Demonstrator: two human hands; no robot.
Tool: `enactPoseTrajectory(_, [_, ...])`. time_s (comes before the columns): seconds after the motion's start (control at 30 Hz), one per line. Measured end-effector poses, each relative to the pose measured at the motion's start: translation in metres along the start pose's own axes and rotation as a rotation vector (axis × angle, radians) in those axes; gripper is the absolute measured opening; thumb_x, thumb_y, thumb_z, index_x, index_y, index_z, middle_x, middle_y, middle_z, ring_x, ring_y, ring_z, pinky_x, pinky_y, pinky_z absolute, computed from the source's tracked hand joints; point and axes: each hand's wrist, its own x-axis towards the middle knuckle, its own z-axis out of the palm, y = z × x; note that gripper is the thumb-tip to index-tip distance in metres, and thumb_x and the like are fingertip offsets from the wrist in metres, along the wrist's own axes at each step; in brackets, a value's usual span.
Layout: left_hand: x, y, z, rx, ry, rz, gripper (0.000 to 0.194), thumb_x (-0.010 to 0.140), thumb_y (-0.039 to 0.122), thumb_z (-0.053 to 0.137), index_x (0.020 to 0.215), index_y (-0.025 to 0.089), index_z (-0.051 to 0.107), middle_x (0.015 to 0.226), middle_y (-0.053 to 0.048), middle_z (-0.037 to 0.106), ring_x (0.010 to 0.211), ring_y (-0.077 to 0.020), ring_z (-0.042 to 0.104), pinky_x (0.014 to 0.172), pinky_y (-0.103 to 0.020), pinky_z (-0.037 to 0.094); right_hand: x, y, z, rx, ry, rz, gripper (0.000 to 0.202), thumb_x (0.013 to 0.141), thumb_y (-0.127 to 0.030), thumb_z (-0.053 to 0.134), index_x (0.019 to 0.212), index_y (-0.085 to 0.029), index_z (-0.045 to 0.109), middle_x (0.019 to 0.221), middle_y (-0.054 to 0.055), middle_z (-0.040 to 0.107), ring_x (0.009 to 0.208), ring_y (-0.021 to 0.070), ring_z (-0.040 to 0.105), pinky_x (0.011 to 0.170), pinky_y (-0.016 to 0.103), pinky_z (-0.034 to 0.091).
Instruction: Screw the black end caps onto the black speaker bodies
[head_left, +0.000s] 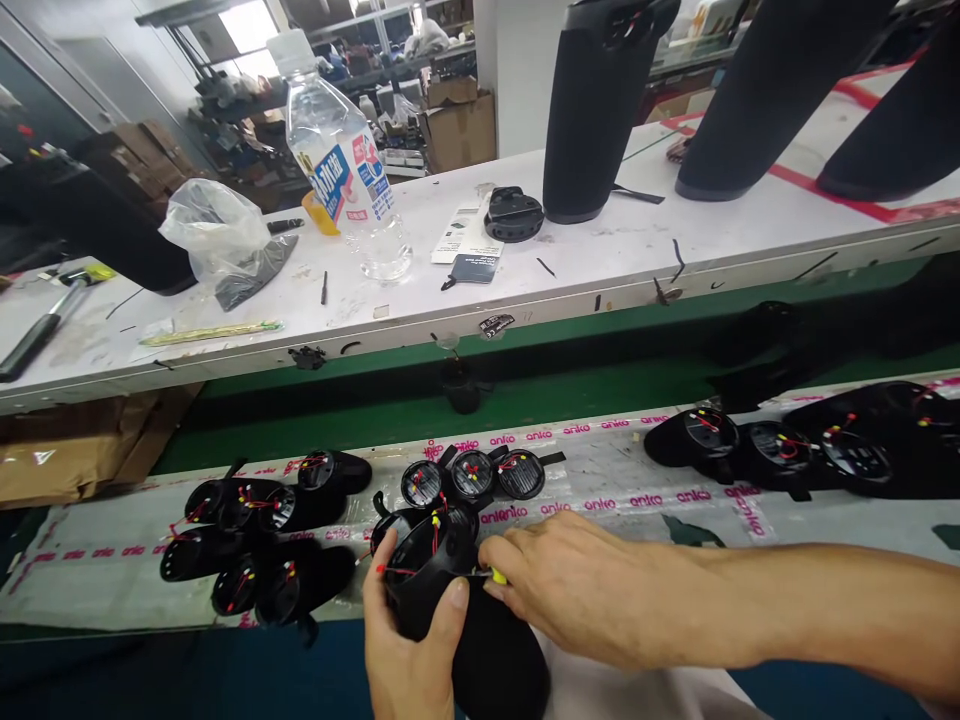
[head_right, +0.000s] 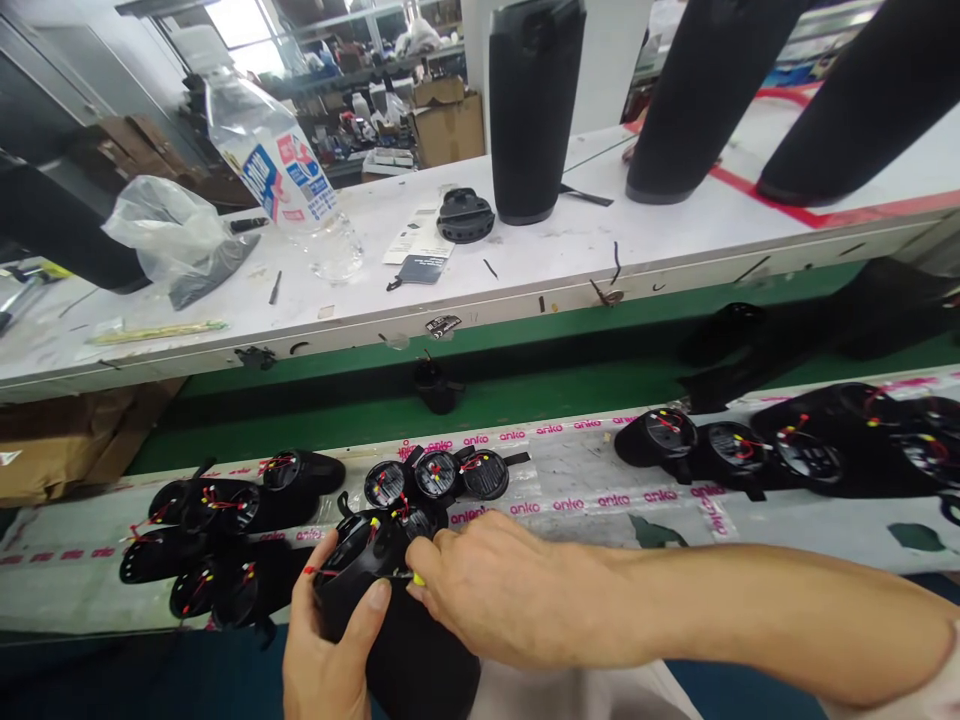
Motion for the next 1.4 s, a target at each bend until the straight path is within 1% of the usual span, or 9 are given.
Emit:
enactPoseTrajectory(0.27, [-0.006, 0.011, 0.006, 0.137, 0.091, 0.016, 0.086, 0.074, 0.056, 0.087, 0.151, 0.03, 0.06, 0.138, -0.015, 0.072, 0.132, -0.0443, 0.067, 0.116, -0.067, 0.048, -0.003, -0.001, 0.012, -0.071, 0.016, -0.014, 0.013, 0.109, -0.019, 0.051, 0.098, -0.021, 0.056, 0.077, -0.001, 0.062, 0.053, 0.0168, 0.044, 0.052, 0.036, 0.016])
enactPoseTrajectory(0.43, [-0.007, 0.017, 0.009, 0.18, 0.081, 0.013, 0.086, 0.074, 0.056, 0.084, 0.15, 0.027, 0.057, 0.135, -0.016, 0.07, 0.129, -0.0432, 0.068, 0.114, -0.064, 0.049, -0.003, 0.0, 0.011, -0.064, -0.013, -0.007, 0.011, 0.109, -0.017, 0.053, 0.099, -0.021, 0.056, 0.079, 0.0, 0.063, 0.054, 0.0164, 0.044, 0.053, 0.036, 0.015])
enactPoseTrajectory(0.53, [-0.008, 0.019, 0.01, 0.214, 0.075, 0.024, 0.084, 0.074, 0.056, 0.083, 0.149, 0.029, 0.056, 0.14, -0.016, 0.068, 0.133, -0.0425, 0.066, 0.115, -0.062, 0.049, -0.002, 0.0, 0.006, -0.024, -0.061, 0.02, 0.011, 0.11, -0.019, 0.054, 0.099, -0.02, 0.057, 0.076, -0.002, 0.061, 0.051, 0.015, 0.038, 0.052, 0.035, 0.017])
enactPoseTrajectory(0.7, [-0.015, 0.027, 0.013, 0.32, 0.084, 0.041, 0.084, 0.072, 0.059, 0.081, 0.146, 0.027, 0.055, 0.141, -0.02, 0.065, 0.132, -0.0493, 0.063, 0.112, -0.069, 0.048, -0.005, 0.001, 0.004, -0.001, -0.076, 0.039, 0.011, 0.109, -0.018, 0.054, 0.099, -0.021, 0.057, 0.074, -0.004, 0.057, 0.05, 0.0156, 0.027, 0.05, 0.035, 0.017])
enactPoseTrajectory(0.93, [-0.013, 0.024, 0.014, 0.34, 0.125, 0.059, 0.08, 0.074, 0.061, 0.077, 0.143, 0.029, 0.055, 0.137, -0.016, 0.066, 0.134, -0.048, 0.063, 0.118, -0.069, 0.045, 0.001, -0.008, 0.008, -0.106, -0.149, -0.032, 0.022, 0.083, -0.001, 0.059, 0.095, -0.019, 0.057, 0.093, 0.004, 0.064, 0.059, 0.0166, 0.047, 0.049, 0.037, 0.016])
enactPoseTrajectory(1.07, [-0.004, 0.012, 0.01, 0.244, 0.071, 0.063, 0.079, 0.075, 0.057, 0.08, 0.144, 0.025, 0.058, 0.136, -0.019, 0.07, 0.129, -0.0465, 0.067, 0.112, -0.069, 0.05, 0.007, -0.01, 0.003, 0.018, -0.163, 0.086, 0.013, 0.098, -0.009, 0.056, 0.098, -0.021, 0.055, 0.079, -0.001, 0.061, 0.053, 0.0163, 0.044, 0.049, 0.034, 0.02])
enactPoseTrajectory(1.17, [0.002, 0.002, 0.008, 0.082, -0.007, 0.007, 0.084, 0.073, 0.052, 0.086, 0.149, 0.028, 0.059, 0.132, -0.015, 0.074, 0.126, -0.0422, 0.07, 0.114, -0.066, 0.05, 0.004, -0.01, 0.006, 0.095, -0.085, 0.178, 0.01, 0.107, -0.02, 0.055, 0.099, -0.023, 0.052, 0.075, -0.002, 0.063, 0.055, 0.017, 0.049, 0.055, 0.033, 0.025])
enactPoseTrajectory(1.27, [0.006, -0.005, 0.007, 0.006, -0.041, -0.014, 0.085, 0.074, 0.052, 0.09, 0.151, 0.031, 0.06, 0.133, -0.012, 0.075, 0.124, -0.0399, 0.072, 0.113, -0.062, 0.053, -0.002, -0.01, 0.016, 0.07, -0.005, 0.179, 0.011, 0.11, -0.021, 0.054, 0.099, -0.023, 0.051, 0.082, 0.001, 0.069, 0.059, 0.0177, 0.056, 0.059, 0.034, 0.027])
enactPoseTrajectory(1.4, [0.011, -0.011, 0.007, -0.112, -0.084, -0.12, 0.083, 0.078, 0.055, 0.091, 0.152, 0.033, 0.06, 0.124, -0.01, 0.079, 0.114, -0.0358, 0.078, 0.097, -0.049, 0.063, -0.008, -0.007, 0.023, 0.054, 0.03, 0.197, 0.006, 0.109, -0.02, 0.055, 0.105, -0.023, 0.053, 0.087, 0.001, 0.072, 0.065, 0.0198, 0.062, 0.061, 0.034, 0.03])
